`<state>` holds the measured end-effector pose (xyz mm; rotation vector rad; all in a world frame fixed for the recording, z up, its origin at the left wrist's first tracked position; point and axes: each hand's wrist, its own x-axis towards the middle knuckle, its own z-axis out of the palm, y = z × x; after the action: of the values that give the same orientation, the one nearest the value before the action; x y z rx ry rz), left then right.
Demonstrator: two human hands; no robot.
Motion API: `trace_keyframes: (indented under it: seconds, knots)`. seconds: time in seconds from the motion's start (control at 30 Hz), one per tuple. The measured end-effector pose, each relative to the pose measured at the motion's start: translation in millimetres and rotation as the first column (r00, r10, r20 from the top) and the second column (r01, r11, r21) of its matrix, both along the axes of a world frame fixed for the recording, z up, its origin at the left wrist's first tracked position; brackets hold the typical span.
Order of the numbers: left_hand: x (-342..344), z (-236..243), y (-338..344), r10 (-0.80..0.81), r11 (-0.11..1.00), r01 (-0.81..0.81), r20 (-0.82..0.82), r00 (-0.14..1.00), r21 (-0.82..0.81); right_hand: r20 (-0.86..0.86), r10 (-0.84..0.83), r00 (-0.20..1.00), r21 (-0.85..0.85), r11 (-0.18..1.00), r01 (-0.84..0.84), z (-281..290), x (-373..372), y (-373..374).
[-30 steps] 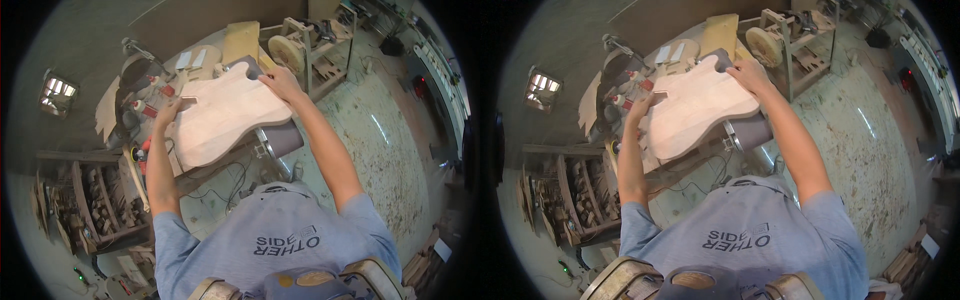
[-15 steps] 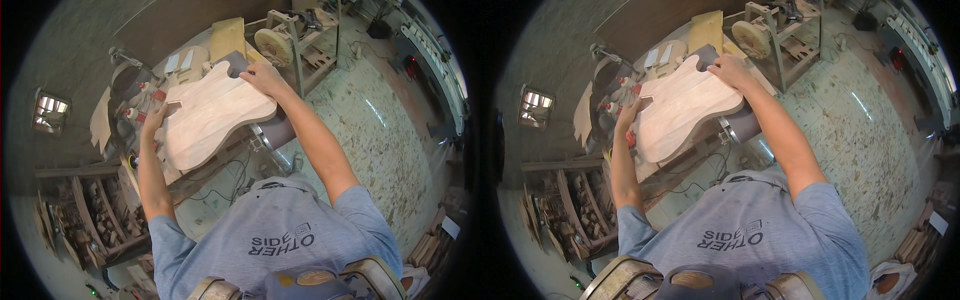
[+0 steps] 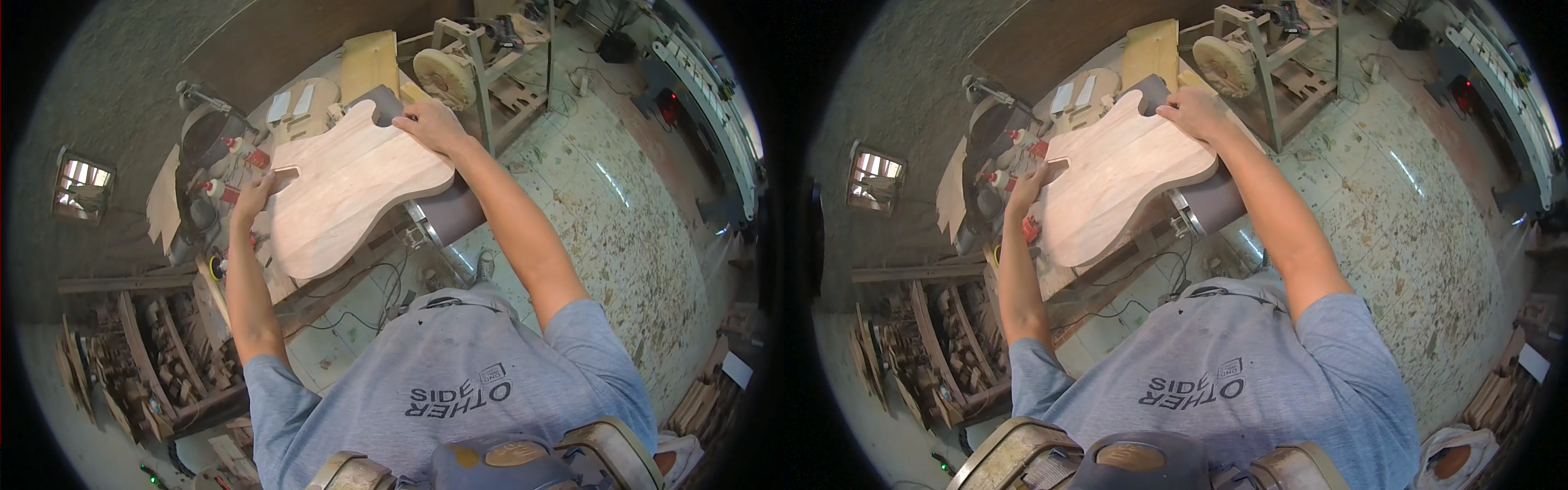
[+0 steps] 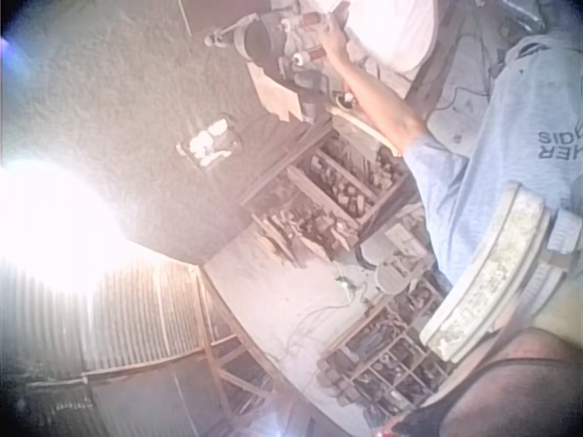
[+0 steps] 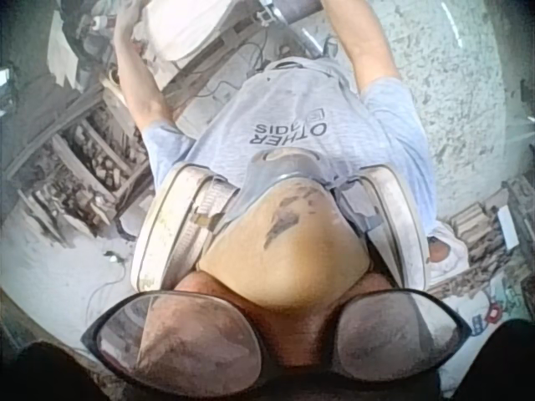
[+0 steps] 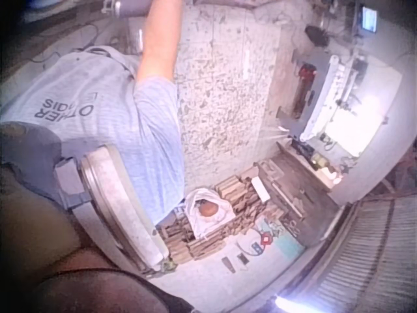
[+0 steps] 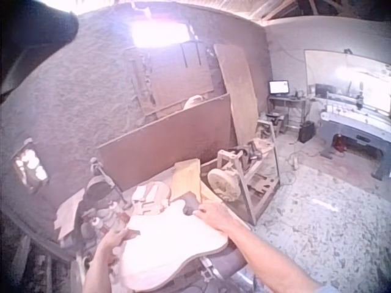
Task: The person sands the edges and surfaces of a wooden guitar body using a large stationary belt sander and a handheld power sander, turning the body over to work on both sides.
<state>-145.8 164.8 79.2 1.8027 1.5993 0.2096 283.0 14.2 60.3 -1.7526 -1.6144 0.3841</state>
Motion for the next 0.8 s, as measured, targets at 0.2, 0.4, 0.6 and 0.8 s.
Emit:
trace_keyframes:
  seconds: [0.2, 0.4, 0.6, 0.8]
  knots:
    - [3, -2, -9, -0.046, 0.997, 0.043, 0.030, 0.999, 0.066, 0.000, 0.022, 1.000, -0.018, 1.000, -0.022, 8, 6, -7]
    - [8, -14, -2, -0.096, 0.989, 0.101, -0.059, 0.994, 0.107, -0.016, -0.010, 1.000, -0.080, 0.997, 0.009, 11, 16, -10]
    - [28, -26, -9, -0.227, 0.913, 0.218, -0.014, 0.974, 0.346, -0.078, -0.004, 0.997, -0.088, 0.996, -0.003, 9, 35, -15]
    - [54, -25, -14, -0.146, 0.943, 0.184, -0.152, 0.977, 0.276, -0.158, -0.030, 0.987, -0.154, 0.988, 0.005, 17, 52, -24]
